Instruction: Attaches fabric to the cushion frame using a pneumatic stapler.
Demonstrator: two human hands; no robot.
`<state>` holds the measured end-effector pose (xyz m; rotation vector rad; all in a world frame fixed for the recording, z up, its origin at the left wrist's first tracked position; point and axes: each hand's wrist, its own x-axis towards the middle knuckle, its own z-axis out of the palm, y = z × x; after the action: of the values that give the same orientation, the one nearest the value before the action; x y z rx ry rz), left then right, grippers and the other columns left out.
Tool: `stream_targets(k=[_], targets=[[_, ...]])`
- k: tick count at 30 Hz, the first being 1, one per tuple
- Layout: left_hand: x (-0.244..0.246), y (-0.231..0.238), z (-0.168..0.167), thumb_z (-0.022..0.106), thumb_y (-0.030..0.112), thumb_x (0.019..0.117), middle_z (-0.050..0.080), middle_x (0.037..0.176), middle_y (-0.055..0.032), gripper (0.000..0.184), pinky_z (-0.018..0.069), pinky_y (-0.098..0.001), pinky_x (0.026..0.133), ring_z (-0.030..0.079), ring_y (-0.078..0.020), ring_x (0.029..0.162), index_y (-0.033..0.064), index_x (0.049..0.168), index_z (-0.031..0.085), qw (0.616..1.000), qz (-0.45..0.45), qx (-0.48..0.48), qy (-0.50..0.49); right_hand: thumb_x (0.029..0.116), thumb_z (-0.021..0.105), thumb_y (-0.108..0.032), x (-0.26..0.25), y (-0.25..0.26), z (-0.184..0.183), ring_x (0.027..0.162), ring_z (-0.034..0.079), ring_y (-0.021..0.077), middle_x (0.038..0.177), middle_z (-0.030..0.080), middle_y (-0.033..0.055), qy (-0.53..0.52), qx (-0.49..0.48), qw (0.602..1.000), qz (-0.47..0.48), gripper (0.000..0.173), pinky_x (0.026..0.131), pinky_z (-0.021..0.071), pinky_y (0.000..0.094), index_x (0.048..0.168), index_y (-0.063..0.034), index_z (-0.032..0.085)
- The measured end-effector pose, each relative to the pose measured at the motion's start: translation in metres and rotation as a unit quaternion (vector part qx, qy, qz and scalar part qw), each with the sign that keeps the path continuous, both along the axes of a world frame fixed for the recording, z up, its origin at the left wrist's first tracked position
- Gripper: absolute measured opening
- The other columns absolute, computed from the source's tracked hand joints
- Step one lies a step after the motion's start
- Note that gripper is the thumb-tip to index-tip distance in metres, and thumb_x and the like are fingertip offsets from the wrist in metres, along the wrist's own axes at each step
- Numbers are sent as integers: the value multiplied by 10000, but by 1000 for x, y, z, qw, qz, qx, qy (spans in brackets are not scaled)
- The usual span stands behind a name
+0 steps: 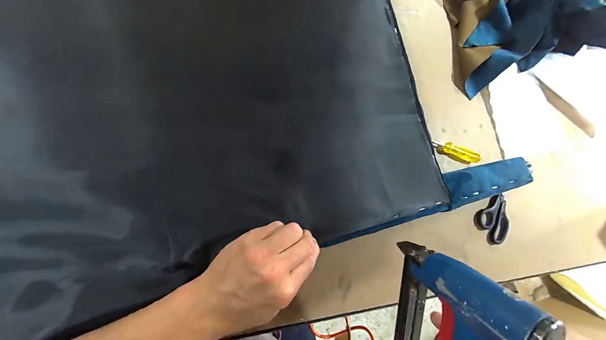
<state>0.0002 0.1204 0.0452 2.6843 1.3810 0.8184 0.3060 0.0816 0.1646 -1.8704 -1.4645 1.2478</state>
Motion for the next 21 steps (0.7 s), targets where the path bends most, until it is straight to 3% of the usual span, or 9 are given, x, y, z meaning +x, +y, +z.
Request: stream_targets(k=[6,12,17,21], targets=[[3,2,5,482,5,981,707,935,-66,250,529,-311,680,660,-203,844,25,994,731,1000,-9,-10,-1,888,647,-155,-20,39,10,531,663,182,664,661,17,-70,-34,996,39,203,505,603,403,1044,-26,644],[8,2,8,483,-4,988,674,895,-61,242,511,-310,671,639,-204,838,22,963,723,1000,1,-17,-22,882,648,-157,-22,44,7,526,653,196,658,649,25,-81,-68,994,37,220,502,596,412,1047,-11,645],[7,3,10,488,-2,986,663,866,-48,250,491,-303,638,625,-193,807,32,934,730,1000,5,-13,-22,891,642,-161,-26,36,2,526,655,189,637,645,22,-88,-56,994,43,137,505,589,403,946,-36,629],[6,3,11,483,-6,989,667,873,-50,256,491,-305,648,626,-194,817,29,939,731,1000,8,-11,-14,901,636,-159,-23,37,3,528,655,183,648,647,15,-71,-38,996,37,189,513,599,406,1020,-12,635]])
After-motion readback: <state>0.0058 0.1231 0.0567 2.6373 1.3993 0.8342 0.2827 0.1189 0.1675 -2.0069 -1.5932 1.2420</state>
